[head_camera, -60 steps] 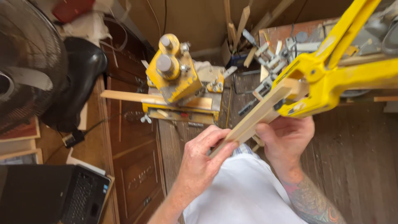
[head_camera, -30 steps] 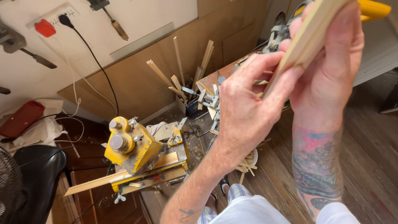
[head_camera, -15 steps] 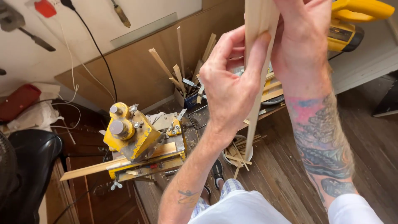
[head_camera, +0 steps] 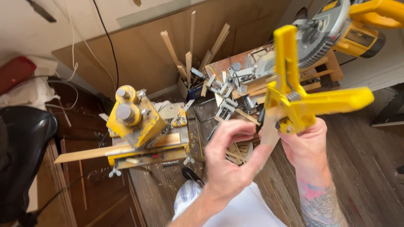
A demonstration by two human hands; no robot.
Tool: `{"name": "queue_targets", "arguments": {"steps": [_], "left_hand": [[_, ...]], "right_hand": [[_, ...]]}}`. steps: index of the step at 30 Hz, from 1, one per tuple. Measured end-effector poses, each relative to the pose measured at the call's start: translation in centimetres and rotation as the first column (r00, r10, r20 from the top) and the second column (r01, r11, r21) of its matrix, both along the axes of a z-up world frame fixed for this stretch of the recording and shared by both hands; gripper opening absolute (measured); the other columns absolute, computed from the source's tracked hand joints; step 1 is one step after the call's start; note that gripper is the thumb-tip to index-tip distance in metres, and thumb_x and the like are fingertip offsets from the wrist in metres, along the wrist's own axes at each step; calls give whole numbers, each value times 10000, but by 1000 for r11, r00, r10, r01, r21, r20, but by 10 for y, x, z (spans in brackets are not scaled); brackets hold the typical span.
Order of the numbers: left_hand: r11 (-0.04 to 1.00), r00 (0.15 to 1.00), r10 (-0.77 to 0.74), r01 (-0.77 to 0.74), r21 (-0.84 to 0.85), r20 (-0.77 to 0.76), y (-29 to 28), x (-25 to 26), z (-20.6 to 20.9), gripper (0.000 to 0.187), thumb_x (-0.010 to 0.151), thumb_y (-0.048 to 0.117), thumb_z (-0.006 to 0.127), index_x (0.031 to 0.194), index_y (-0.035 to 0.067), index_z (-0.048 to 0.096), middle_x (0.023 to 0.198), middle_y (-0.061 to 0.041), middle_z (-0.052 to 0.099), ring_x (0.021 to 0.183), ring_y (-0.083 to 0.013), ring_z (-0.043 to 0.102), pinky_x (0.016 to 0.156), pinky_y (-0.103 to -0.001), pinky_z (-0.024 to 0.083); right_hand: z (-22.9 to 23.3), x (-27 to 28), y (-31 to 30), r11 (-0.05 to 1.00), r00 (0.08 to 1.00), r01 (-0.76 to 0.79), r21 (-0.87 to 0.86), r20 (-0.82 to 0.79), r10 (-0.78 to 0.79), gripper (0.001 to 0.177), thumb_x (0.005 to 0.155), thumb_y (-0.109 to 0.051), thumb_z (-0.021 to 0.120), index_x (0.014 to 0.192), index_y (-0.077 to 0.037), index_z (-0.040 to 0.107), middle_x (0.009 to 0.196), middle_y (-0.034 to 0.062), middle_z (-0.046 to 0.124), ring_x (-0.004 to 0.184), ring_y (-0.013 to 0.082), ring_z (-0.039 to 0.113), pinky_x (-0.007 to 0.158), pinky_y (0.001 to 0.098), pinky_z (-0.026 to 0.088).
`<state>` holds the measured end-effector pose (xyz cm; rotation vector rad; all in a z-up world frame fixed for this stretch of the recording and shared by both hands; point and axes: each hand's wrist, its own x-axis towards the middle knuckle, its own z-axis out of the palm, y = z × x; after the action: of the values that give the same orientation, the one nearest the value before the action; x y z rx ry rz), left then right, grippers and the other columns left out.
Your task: Aligning wooden strips, securing them with a clamp, and feeding them through a woodworking machine
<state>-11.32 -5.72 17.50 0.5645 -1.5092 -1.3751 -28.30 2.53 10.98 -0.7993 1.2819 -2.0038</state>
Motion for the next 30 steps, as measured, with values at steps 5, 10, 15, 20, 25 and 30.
{"name": "queue_targets", "arguments": {"steps": [5, 10, 15, 20, 25, 30], "left_hand": [[995, 997, 71, -71, -65, -10, -11, 9, 30, 207, 933, 74, 768, 1126, 62, 693, 1049, -110, 713, 899, -183, 718, 864, -276, 652], [994, 992, 102, -104, -26, -71, -15, 6, 33, 215, 974, 17, 750, 1166, 94, 693, 1087, -116, 714, 915, -158, 729, 839, -254, 693], [987, 984, 158, -160, -30, -79, -18, 8, 34, 216, 987, 19, 734, 1186, 91, 690, 1103, -105, 687, 911, -149, 713, 840, -257, 715], [986, 985, 159, -162, -35, -68, -19, 13, 43, 204, 991, 18, 731, 1179, 81, 682, 1084, -105, 678, 884, -154, 702, 827, -255, 703], [989, 991, 130, -131, -73, -14, -22, 21, 46, 253, 1037, 31, 710, 1271, 118, 668, 1113, -70, 663, 968, -134, 674, 857, -237, 698], [993, 997, 62, -58, -98, 37, -25, 29, 50, 259, 1052, 20, 669, 1297, 101, 643, 1136, -96, 647, 1014, -157, 685, 888, -248, 720]], "right_hand": [[-5, 4, 7, 999, 994, -17, 44, 109, 12, 679, 767, 17, 812, 1399, -57, 572, 1358, 128, 670, 1202, 233, 685, 1075, 368, 578], [6, 16, -10, 986, 982, -165, 9, 94, 164, 443, 905, -144, 801, 1306, -19, 660, 1303, 140, 709, 1179, 234, 707, 1052, 370, 586], [10, 37, -28, 999, 999, 35, -29, -36, -36, 436, 863, -260, 869, 1196, -65, 665, 1214, 90, 729, 1101, 167, 718, 1034, 320, 606], [22, 61, -35, 982, 970, 162, -96, -167, -177, 556, 917, -282, 824, 1391, -132, 574, 1387, 102, 652, 1241, 200, 668, 1162, 377, 571], [27, 66, -35, 982, 979, 164, -92, -108, -174, 353, 916, -169, 824, 1218, -130, 647, 1314, 95, 694, 1168, 168, 703, 1113, 302, 588], [26, 61, -34, 994, 996, 68, -83, -52, -73, 451, 912, -254, 840, 1301, -115, 659, 1358, 87, 686, 1238, 165, 685, 1164, 306, 553]]}}
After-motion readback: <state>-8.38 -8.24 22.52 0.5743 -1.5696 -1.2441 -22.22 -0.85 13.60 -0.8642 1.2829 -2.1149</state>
